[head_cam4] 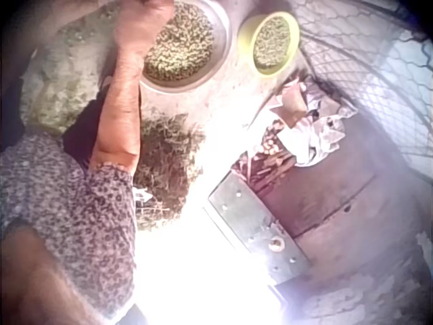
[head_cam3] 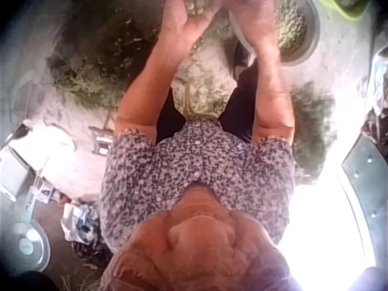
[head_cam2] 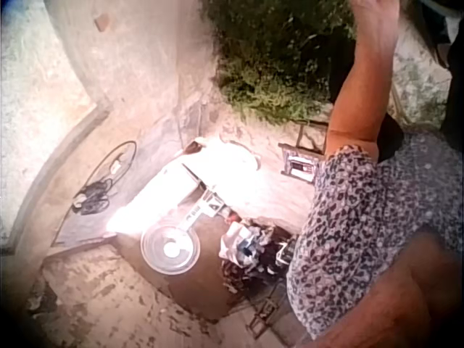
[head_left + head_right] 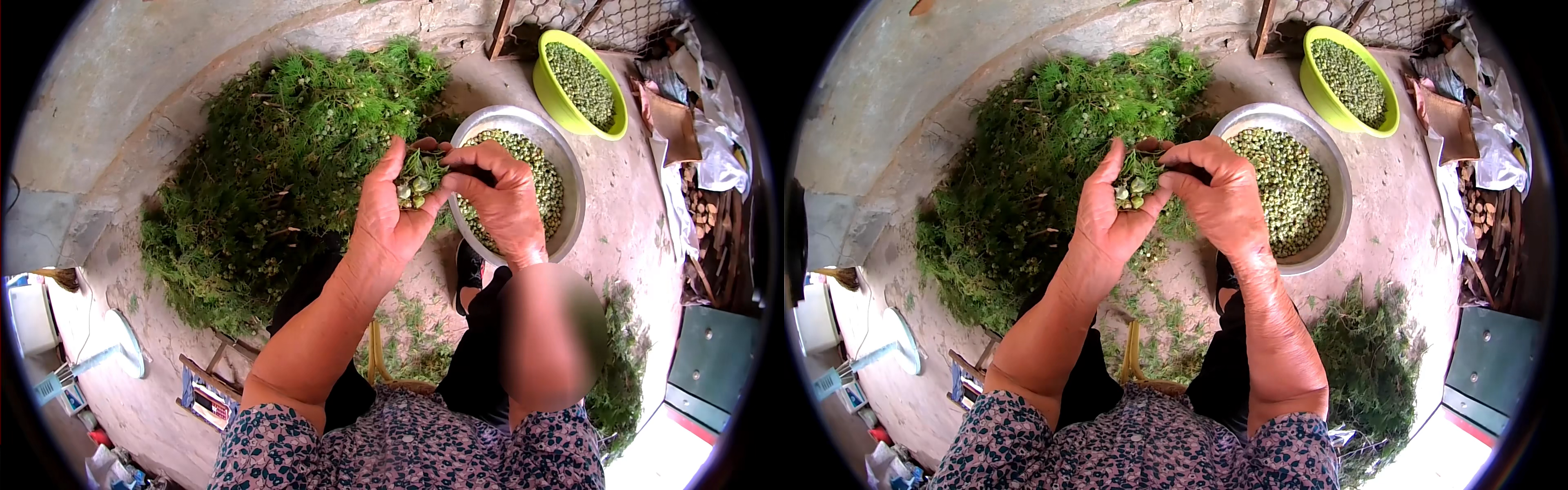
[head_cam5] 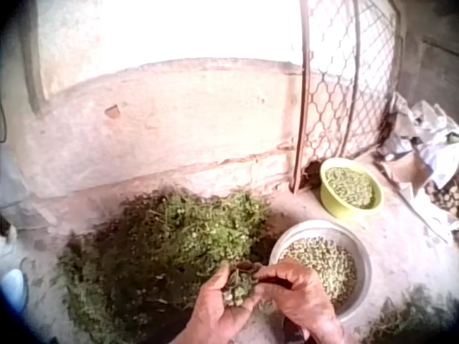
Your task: The person picks small green pea pods from a pile of leafy branches and places the pods into a large metal bowl.
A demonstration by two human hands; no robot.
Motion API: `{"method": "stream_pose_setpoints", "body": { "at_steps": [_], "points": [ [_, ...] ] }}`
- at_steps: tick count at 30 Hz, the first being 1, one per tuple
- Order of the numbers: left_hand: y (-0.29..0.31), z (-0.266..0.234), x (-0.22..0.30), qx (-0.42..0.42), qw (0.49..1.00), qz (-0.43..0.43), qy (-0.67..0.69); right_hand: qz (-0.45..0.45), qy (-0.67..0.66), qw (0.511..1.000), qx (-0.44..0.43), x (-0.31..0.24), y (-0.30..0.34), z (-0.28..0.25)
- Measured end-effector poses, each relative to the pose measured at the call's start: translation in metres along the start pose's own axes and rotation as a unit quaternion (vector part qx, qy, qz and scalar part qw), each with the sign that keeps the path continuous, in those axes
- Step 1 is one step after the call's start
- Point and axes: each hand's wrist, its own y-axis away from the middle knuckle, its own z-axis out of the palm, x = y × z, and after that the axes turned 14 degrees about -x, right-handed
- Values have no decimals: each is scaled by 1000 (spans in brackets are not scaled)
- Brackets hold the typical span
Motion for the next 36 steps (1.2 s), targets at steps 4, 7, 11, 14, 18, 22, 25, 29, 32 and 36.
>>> {"method": "stream_pose_setpoints", "body": {
  "at_steps": [4, 7, 11, 14, 18, 22, 25, 29, 32, 36],
  "points": [
    [1, 1, -1, 27, 999, -2, -42, 27, -97, 995, -7, 7, -1, -8],
    [1, -1, 0, 10, 1000, -5, -1, 41, -67, 997, -26, 0, -1, -11],
    [-2, 0, -2, 5, 1000, -6, -2, -3, 33, 997, -70, -4, 0, -14],
    [0, 1, -1, 32, 999, -14, -24, -13, 100, 993, -68, -1, 0, -13],
    [4, 9, -1, 49, 997, -28, -48, -25, 58, 997, -39, 6, -1, -16],
    [9, 13, -5, 57, 992, -36, -111, -29, 149, 988, -33, -1, -2, -14],
    [10, 16, -7, 48, 984, -49, -163, -41, 158, 987, 10, 0, -2, -12],
    [11, 17, -6, 76, 971, -73, -213, -65, 189, 980, 11, 2, -2, -10],
    [11, 16, -3, 70, 972, -107, -200, -18, 109, 994, -2, 4, -1, -10],
    [9, 10, -3, 61, 980, -101, -158, 118, -192, 974, 14, 6, 0, -14]
  ]
}}
